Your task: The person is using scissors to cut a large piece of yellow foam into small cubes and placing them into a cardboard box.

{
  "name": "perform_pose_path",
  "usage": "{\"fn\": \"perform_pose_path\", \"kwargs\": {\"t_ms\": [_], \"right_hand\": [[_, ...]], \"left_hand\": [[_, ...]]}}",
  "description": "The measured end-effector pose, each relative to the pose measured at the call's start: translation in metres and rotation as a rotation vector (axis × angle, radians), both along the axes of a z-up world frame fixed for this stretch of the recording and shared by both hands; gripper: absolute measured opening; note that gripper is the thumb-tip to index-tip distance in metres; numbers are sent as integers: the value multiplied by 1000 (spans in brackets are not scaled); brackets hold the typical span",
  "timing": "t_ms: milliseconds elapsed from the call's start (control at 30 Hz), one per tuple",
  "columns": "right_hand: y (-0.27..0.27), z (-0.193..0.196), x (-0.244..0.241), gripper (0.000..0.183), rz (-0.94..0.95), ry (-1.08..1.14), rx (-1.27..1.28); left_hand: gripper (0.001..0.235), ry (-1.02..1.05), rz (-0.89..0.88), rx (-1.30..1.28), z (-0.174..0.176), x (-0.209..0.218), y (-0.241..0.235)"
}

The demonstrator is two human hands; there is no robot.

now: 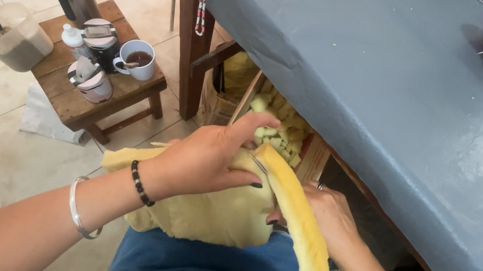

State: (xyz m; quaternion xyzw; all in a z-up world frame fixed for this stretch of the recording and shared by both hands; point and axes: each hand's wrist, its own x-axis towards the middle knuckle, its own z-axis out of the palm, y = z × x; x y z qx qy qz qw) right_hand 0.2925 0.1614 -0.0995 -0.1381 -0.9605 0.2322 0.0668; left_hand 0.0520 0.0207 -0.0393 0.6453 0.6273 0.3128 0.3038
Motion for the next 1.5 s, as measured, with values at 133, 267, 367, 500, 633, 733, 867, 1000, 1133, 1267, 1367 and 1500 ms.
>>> {"fn": "perform_pose_path", "kwargs": {"t_ms": [133,267,367,500,633,733,867,1000,1133,1267,1367,1500], "right_hand": [[5,0,6,33,7,-84,80],[0,21,4,25,40,-113,131],[15,-8,19,21,53,-84,124],[14,-13,26,25,70,-65,159],[5,-3,26,26,78,-27,121],[1,10,27,10,33,-146,21],[-11,29,31,42,-96,-468,-122],[-8,-1,68,54,-148,-490,-129],[-4,-29,108,42,-69,-354,-173],[-8,-72,148,32,-282,-403,-311],[-16,-102,160,40,-374,-319,-479],[-34,-77,154,17,-385,-366,-586]], "left_hand": [[70,345,-180,224,11,4,0],[51,405,-322,142,20,4,9],[52,388,-339,28,24,0,16],[57,303,-352,-1,28,1,17],[51,176,-335,65,15,5,17],[39,55,-375,193,-1,3,16],[32,-23,-364,186,6,3,10],[31,-79,-296,188,30,-5,-6],[29,-25,-77,267,96,-34,-27],[35,-179,497,537,164,-40,-29],[45,-536,245,694,190,-61,26],[31,-720,389,848,184,-14,95]]}}
